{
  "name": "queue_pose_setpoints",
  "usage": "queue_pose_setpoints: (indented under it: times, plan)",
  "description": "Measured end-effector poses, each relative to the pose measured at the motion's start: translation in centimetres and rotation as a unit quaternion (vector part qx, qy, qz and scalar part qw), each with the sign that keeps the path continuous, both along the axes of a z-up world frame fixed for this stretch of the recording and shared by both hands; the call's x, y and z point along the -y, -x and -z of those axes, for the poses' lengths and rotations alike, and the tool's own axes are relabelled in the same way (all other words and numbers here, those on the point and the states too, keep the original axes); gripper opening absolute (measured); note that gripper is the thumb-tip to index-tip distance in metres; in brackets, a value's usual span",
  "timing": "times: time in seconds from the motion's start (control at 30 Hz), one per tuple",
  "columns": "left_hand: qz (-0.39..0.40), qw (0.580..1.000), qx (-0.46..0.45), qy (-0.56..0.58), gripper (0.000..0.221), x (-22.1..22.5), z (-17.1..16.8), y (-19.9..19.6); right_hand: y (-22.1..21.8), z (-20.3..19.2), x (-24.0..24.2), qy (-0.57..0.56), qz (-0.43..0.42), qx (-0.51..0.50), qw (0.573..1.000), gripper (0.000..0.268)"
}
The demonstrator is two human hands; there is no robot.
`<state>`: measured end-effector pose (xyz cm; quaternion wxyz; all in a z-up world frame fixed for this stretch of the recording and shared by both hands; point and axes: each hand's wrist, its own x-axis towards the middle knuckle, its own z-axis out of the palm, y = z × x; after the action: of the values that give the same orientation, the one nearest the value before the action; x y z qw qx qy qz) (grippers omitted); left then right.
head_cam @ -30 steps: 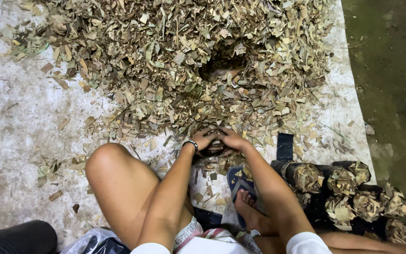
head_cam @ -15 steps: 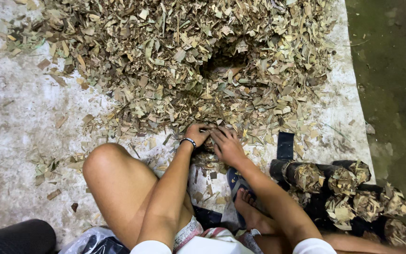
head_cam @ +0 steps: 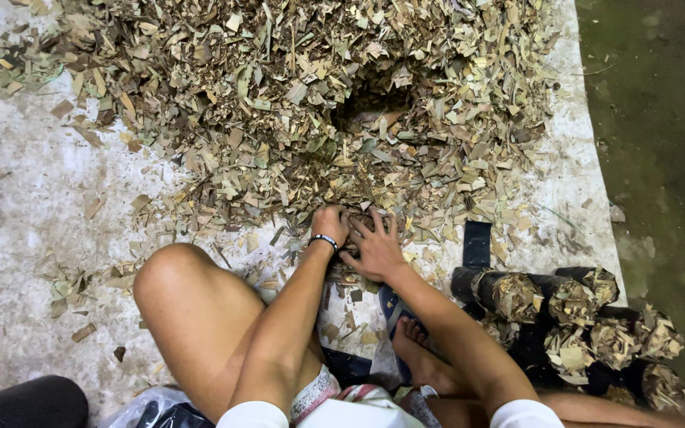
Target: The person sits on a tarp and repeatedly scoops dried leaves from a large pile, compresses them into bundles, and places them into black plastic bags. The person continues this process, filling multiple bags with the compressed leaf material.
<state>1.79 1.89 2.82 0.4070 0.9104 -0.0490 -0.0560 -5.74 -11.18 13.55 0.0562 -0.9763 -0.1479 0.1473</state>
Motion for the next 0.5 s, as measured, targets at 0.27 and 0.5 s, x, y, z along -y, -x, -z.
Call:
queue_pose_setpoints:
  times: [0.27, 0.5]
  plan:
    - [-0.003, 0.999, -0.034, 0.006, 0.026, 0.7, 0.7, 0.6, -1.5, -0.7, -0.5, 0.111, 0.013, -0.153, 0.982, 0.076]
    - [-0.081, 0.99, -0.086, 0.083, 0.029, -2.3, 6.0, -1.1, -0.7, 1.3, 2.5, -0.119, 0.04, -0.028, 0.992, 0.048]
